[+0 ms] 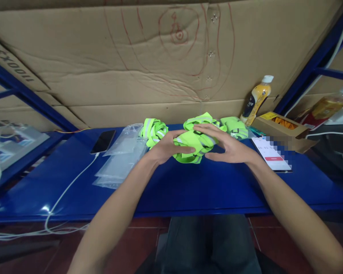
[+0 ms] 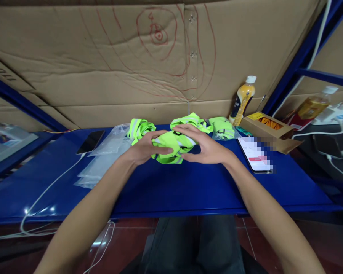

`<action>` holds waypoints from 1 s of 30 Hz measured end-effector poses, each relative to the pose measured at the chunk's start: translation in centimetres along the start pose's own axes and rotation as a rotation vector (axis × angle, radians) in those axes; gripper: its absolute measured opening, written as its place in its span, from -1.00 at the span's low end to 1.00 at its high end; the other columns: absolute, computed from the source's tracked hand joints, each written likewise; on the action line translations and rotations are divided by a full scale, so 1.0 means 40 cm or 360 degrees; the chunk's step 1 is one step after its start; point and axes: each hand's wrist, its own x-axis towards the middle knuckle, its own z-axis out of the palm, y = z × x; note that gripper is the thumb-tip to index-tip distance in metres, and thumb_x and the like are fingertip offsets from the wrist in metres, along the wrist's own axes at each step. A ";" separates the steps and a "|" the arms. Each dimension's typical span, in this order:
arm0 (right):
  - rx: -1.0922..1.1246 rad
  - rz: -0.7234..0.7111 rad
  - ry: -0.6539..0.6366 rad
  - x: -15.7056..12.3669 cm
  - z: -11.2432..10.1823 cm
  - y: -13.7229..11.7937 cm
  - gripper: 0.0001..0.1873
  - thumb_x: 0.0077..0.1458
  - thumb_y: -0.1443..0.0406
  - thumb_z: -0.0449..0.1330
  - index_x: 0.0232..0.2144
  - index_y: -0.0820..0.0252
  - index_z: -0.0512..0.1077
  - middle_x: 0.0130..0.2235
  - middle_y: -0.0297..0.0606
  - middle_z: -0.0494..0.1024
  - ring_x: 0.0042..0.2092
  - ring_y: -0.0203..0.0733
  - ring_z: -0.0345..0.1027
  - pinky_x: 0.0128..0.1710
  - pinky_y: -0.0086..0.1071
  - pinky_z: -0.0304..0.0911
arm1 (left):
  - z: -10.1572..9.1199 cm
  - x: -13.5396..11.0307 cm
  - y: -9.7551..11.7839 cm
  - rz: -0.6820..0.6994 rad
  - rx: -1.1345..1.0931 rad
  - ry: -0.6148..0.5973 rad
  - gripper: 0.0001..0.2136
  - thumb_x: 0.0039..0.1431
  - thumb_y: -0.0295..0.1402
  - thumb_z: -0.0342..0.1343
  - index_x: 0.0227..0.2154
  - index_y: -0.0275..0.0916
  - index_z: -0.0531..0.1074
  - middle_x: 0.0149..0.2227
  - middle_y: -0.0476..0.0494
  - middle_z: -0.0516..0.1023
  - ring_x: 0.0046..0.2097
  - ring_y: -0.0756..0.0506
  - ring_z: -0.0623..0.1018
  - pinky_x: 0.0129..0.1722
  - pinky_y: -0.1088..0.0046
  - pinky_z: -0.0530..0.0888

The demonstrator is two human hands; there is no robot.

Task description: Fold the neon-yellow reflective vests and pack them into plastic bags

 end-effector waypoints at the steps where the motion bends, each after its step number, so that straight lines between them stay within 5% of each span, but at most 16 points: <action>1: 0.0059 0.0064 0.0044 0.001 0.000 0.000 -0.12 0.13 0.20 0.45 0.44 -0.03 0.31 0.46 -0.08 0.32 0.49 0.11 0.17 0.53 0.08 0.04 | -0.005 -0.003 0.003 0.0122 0.0191 0.0016 -0.42 -0.23 -0.25 0.64 -0.07 -0.26 0.67 -0.11 -0.18 0.71 -0.12 -0.19 0.67 -0.12 0.34 0.59; 7: 0.0679 0.0584 0.0077 -0.002 0.053 0.032 -0.21 -0.06 0.08 0.59 0.20 0.15 0.54 0.16 -0.12 0.65 0.14 0.04 0.56 0.28 0.03 0.44 | -0.005 -0.011 0.006 0.0653 0.0744 -0.0171 -0.47 0.08 -0.26 0.51 0.12 -0.20 0.55 0.02 -0.17 0.65 0.05 -0.22 0.61 0.10 0.27 0.49; 11: 0.1014 0.0742 0.0193 -0.005 0.085 0.039 -0.29 -0.15 0.16 0.64 0.07 0.16 0.60 0.08 -0.18 0.69 0.05 -0.03 0.59 0.18 -0.09 0.52 | 0.019 -0.003 -0.026 0.0918 0.0759 -0.0043 -0.52 0.09 -0.32 0.46 0.08 -0.21 0.53 0.05 -0.19 0.59 0.09 -0.23 0.57 0.15 0.24 0.45; 21: 0.1173 0.0913 0.0443 0.017 0.125 0.002 -0.30 -0.16 0.11 0.64 0.05 0.08 0.58 0.09 -0.20 0.68 0.14 0.01 0.56 0.24 -0.07 0.45 | 0.095 -0.008 -0.077 0.0777 -0.0205 0.0331 -0.70 0.32 -0.15 0.26 0.00 -0.19 0.62 0.03 -0.24 0.69 0.13 -0.28 0.63 0.23 0.15 0.47; 25: 0.1302 0.0985 0.0585 0.026 0.156 -0.008 -0.28 -0.18 0.08 0.64 0.04 0.07 0.56 0.09 -0.21 0.68 0.15 0.02 0.56 0.24 -0.06 0.45 | 0.109 -0.004 -0.057 0.0539 -0.0737 0.0396 -0.71 0.31 -0.12 0.19 -0.10 -0.21 0.62 -0.11 -0.22 0.73 -0.04 -0.27 0.70 0.05 0.17 0.58; 30: 0.1793 0.0996 0.0395 0.022 0.161 -0.019 -0.29 -0.19 0.17 0.66 0.02 0.06 0.52 0.05 -0.22 0.69 0.01 0.05 0.64 0.01 -0.04 0.63 | 0.109 -0.008 -0.049 0.0525 -0.0734 0.0394 -0.65 0.27 -0.07 0.19 -0.14 -0.25 0.65 -0.08 -0.26 0.70 -0.08 -0.25 0.68 -0.05 0.25 0.60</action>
